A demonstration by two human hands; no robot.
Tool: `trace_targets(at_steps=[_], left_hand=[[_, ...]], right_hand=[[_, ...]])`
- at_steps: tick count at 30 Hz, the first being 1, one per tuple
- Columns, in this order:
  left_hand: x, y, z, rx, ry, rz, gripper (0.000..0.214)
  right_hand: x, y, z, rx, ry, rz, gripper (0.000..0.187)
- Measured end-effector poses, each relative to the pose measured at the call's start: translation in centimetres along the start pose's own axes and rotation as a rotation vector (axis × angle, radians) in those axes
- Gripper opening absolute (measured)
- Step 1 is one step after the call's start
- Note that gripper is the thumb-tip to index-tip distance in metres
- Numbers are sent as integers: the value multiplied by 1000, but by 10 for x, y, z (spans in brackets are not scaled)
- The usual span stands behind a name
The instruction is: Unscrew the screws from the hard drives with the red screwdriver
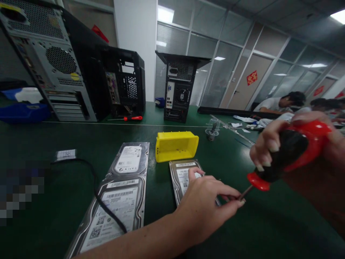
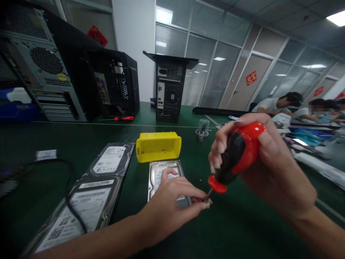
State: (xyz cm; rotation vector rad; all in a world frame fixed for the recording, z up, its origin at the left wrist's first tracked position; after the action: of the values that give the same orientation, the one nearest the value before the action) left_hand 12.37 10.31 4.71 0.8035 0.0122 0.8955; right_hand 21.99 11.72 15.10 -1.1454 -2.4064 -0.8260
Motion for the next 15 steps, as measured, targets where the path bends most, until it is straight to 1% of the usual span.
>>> trace_targets(at_steps=[2, 5, 12, 13, 15], left_hand=[[0, 0, 1, -1, -4, -2, 4], [0, -2, 0, -4, 0, -13, 6], [0, -2, -3, -15, -2, -28, 6], [0, -2, -3, -16, -8, -33, 7], [-1, -2, -4, -30, -16, -47, 15]], right_hand=[[1, 5, 1, 85, 28, 8, 16], [3, 11, 5, 161, 56, 26, 18], [9, 5, 8, 222, 56, 20, 21], [8, 5, 8, 224, 52, 29, 21], [7, 5, 9, 235, 32, 56, 21]])
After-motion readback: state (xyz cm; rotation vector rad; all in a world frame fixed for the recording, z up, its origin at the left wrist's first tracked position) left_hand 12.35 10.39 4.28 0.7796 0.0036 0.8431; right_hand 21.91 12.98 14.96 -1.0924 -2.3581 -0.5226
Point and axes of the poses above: each hand's wrist, its own x-axis towards the middle knuckle, its own y-axis out of the back of the hand, z = x × y, the point moved 8 cm from there along x, towards the middle knuckle, and after that the axes turned 14 degrees about -z, right-handed, at the moved point
